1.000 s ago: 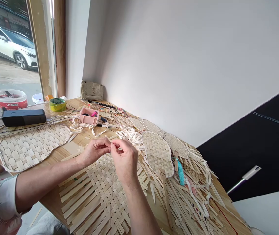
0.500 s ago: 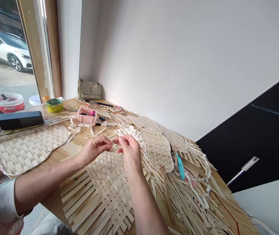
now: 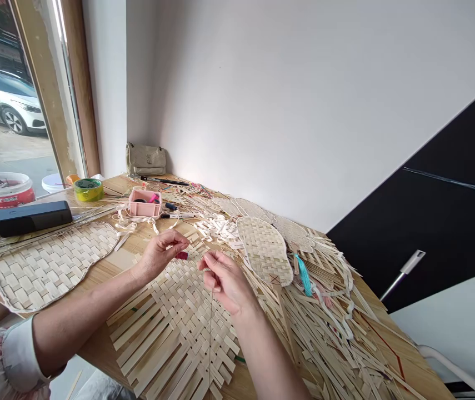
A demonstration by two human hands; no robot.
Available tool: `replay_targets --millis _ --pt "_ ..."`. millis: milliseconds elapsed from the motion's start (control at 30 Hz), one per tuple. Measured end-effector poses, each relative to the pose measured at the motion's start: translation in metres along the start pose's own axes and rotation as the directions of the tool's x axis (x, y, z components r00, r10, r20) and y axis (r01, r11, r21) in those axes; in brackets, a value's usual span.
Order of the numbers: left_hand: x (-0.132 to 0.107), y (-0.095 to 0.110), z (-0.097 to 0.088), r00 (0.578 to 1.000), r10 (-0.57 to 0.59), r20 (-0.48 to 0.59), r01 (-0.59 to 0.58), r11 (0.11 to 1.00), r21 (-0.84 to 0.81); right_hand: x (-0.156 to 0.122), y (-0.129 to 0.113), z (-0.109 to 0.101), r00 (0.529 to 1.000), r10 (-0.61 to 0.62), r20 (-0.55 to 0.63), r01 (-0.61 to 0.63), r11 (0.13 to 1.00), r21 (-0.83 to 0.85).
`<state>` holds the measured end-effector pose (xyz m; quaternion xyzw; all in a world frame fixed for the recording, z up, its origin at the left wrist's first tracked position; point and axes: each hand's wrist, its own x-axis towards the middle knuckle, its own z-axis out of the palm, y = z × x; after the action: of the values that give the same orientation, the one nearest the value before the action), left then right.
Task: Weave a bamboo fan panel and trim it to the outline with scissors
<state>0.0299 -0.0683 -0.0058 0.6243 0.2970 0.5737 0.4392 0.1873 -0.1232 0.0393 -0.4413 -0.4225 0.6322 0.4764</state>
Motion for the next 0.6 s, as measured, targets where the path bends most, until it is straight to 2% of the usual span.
replay_targets --millis 133,200,267,367,500,600 --pt "0.002 0.000 -0.002 0.997 0.021 0.069 -0.023 0.999 0.025 -0.010 -0.003 -0.013 0.999 -0.025 -0.040 0.025 1.000 0.011" --pt "0.002 0.003 -0.003 0.992 -0.001 0.122 0.003 1.000 -0.018 -0.012 -0.003 -0.021 0.998 -0.029 -0.059 0.030 1.000 0.011" --pt "0.002 0.005 -0.003 0.977 -0.075 0.199 0.096 0.991 -0.097 -0.013 -0.003 -0.029 0.997 -0.033 -0.076 0.034 0.999 0.010" --pt "-0.001 0.006 -0.002 0.932 -0.196 0.306 0.267 0.941 -0.209 -0.013 -0.002 -0.040 0.994 -0.046 -0.094 0.047 0.999 0.003" --pt "-0.004 0.011 0.000 0.861 -0.315 0.398 0.465 0.805 -0.368 -0.016 -0.003 -0.054 0.993 -0.060 -0.102 0.061 0.998 -0.001" --pt "-0.003 0.022 0.002 0.825 -0.332 0.458 0.535 0.722 -0.440 -0.021 -0.007 -0.063 0.994 -0.056 -0.089 0.057 0.998 0.003"
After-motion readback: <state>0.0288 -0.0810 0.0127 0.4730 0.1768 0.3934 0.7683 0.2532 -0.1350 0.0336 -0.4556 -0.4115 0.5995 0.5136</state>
